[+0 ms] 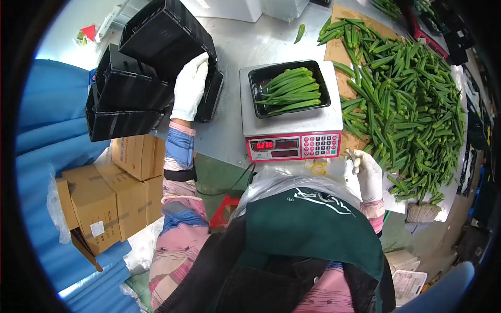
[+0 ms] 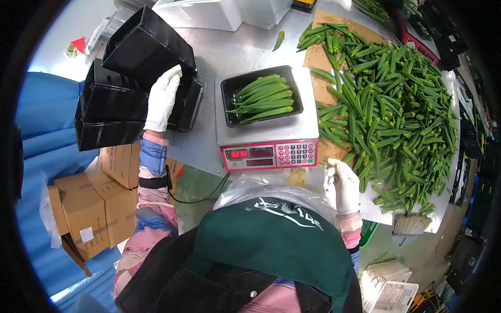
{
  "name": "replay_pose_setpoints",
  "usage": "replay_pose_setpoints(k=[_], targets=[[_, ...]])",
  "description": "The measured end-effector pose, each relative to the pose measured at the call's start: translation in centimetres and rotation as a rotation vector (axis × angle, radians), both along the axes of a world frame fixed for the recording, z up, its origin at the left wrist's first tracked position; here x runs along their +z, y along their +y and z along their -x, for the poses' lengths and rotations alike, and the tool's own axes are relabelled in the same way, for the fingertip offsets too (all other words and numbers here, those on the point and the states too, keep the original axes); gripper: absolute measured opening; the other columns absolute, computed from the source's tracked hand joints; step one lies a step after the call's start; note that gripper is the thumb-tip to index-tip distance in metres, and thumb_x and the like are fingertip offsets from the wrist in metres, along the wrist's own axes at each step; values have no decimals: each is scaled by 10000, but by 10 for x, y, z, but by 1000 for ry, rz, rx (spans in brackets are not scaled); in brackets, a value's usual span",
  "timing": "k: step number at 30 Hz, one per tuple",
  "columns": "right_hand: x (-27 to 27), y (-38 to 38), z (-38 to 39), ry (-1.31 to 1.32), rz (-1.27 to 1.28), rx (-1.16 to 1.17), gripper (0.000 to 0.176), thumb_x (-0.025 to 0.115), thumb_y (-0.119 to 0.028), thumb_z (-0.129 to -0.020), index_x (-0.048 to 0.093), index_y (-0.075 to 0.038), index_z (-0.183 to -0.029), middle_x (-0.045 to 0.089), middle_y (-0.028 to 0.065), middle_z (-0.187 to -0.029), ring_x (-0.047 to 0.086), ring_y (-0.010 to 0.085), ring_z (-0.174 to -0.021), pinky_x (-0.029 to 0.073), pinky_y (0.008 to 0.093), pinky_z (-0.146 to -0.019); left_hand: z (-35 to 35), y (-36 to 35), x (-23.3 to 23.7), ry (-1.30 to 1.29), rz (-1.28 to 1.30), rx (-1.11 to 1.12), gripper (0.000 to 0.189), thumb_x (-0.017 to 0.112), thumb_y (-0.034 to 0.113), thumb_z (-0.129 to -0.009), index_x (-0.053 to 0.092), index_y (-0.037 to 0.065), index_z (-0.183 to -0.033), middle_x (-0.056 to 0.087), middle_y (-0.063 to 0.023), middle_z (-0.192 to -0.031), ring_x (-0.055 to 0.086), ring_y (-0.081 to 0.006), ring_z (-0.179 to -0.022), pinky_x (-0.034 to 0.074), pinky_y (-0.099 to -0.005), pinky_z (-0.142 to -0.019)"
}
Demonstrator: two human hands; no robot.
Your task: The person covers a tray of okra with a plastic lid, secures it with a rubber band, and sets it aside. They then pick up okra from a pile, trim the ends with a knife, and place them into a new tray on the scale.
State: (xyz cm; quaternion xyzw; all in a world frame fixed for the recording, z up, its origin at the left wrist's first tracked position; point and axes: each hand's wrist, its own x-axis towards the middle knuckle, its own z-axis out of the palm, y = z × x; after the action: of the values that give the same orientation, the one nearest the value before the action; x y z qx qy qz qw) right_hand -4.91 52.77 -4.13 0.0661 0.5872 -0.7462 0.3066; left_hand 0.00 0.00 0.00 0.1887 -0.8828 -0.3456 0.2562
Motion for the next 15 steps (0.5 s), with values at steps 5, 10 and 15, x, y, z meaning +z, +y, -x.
replay_pose_setpoints(k=[5,10,15], targets=[[-6,-22,-2,9,-45,25,311,512,-201,-1054,645,54,-1172,613,13,-832,530,98,-699,451,230,-674,39,-26,4,63,-1,-74,319,585,207,-983,669,25,-1231,701,-157,-1177,660,-260,-1108,481,-334,-994],[-4,-26,2,72,-200,48,280,530,-201,-1041,672,13,-1152,663,25,-869,562,78,-717,445,212,-648,145,-33,26,150,148,-172,354,575,235,-974,649,16,-1242,695,-160,-1188,651,-300,-1122,477,-353,-1007],[3,-31,5,27,-221,-33,276,529,-202,-1042,678,11,-1135,688,47,-886,586,80,-694,457,202,-592,261,-36,48,110,257,-142,377,543,254,-990,638,8,-1259,679,-192,-1197,637,-317,-1135,473,-374,-1000]])
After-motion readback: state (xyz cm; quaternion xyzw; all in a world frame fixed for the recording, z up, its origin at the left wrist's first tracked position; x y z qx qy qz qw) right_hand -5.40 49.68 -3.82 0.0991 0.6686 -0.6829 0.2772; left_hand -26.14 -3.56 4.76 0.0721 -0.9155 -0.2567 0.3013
